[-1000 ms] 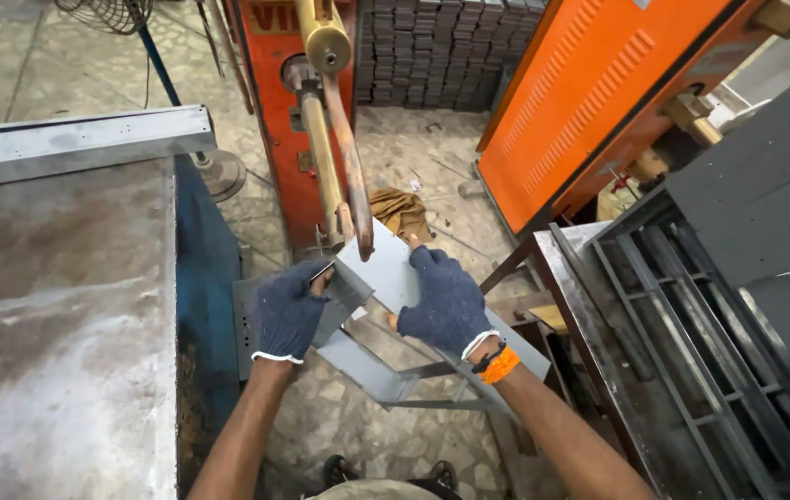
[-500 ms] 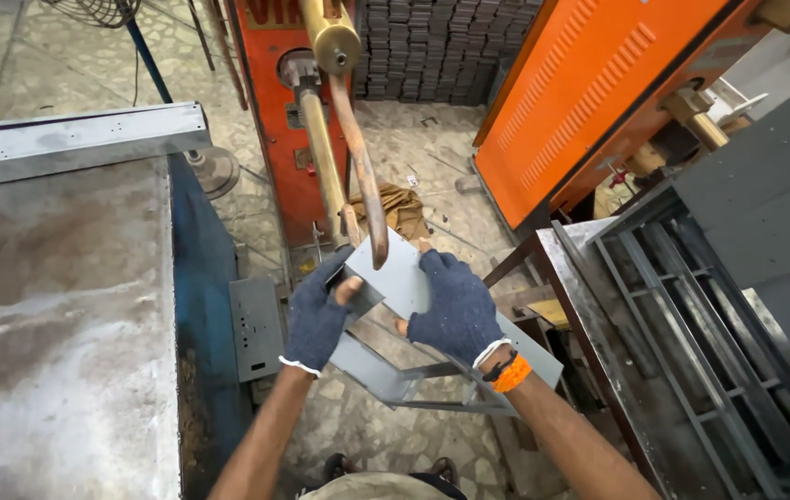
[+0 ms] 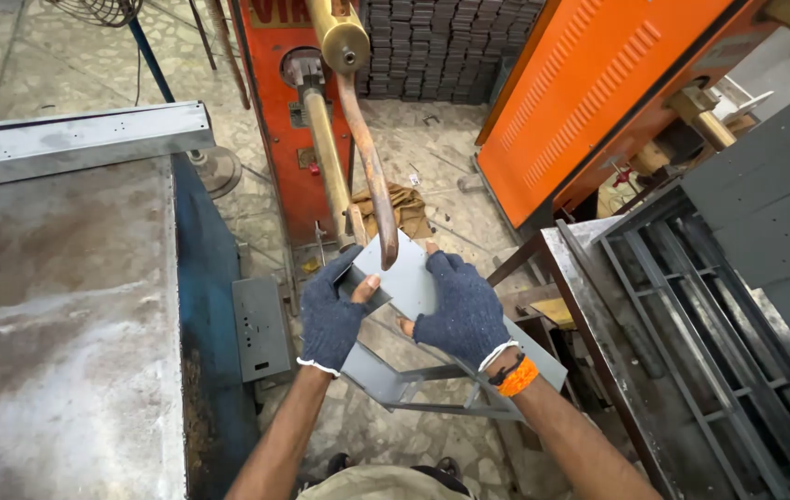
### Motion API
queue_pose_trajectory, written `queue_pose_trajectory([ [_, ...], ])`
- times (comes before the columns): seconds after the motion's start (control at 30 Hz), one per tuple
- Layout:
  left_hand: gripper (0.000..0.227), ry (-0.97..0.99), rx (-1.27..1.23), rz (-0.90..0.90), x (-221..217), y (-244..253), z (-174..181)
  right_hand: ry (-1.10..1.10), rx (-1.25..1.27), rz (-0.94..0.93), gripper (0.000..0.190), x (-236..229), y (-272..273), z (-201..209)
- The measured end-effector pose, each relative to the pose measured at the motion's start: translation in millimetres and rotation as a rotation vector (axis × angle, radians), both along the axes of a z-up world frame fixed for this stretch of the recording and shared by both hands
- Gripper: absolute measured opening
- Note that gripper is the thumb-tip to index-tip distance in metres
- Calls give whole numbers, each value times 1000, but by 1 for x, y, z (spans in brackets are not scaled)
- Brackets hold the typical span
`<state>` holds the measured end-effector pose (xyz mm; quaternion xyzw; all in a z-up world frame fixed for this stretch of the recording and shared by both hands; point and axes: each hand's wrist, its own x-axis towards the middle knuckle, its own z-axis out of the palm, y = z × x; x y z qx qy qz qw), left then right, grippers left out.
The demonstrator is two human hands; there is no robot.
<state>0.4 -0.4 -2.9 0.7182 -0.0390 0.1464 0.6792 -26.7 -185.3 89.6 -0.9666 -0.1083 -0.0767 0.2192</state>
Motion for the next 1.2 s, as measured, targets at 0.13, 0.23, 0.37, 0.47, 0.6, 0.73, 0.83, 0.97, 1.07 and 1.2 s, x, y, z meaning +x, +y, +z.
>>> queue_pose_trajectory([
  [0.13,51,-2,-24,-5,-2,-1,1,18,-25,-3,103,1,0,1],
  [0.23,49,1,16,7,-5,-2,8,-34,3,13,103,3,-2,-2],
  [0.37,50,22,5,42,-7,-6,5,-29,-20,16,104,3,-3,-2],
  [0.47,52,0,-34,32,-2,-10,-2,10,-40,9,105,5,-1,2],
  [0.6,55,-54,-141,9,0,-15,-2,34,-32,7,105,3,1,8],
  [0.73,56,168,-114,-40,0,-5,19,39,-39,7,102,5,2,7],
  [0.83,55,109,85,34,3,-8,15,9,-3,29,104,5,-3,9],
  [0.97,57,114,-178,-13,15,-8,0,17,-32,13,101,9,-4,19],
  [1.07,56,183,-282,-25,11,-9,3,32,-32,17,102,7,-8,19],
  [1.2,46,236,-194,-26,11,-6,-4,-18,-26,33,102,6,-13,11],
])
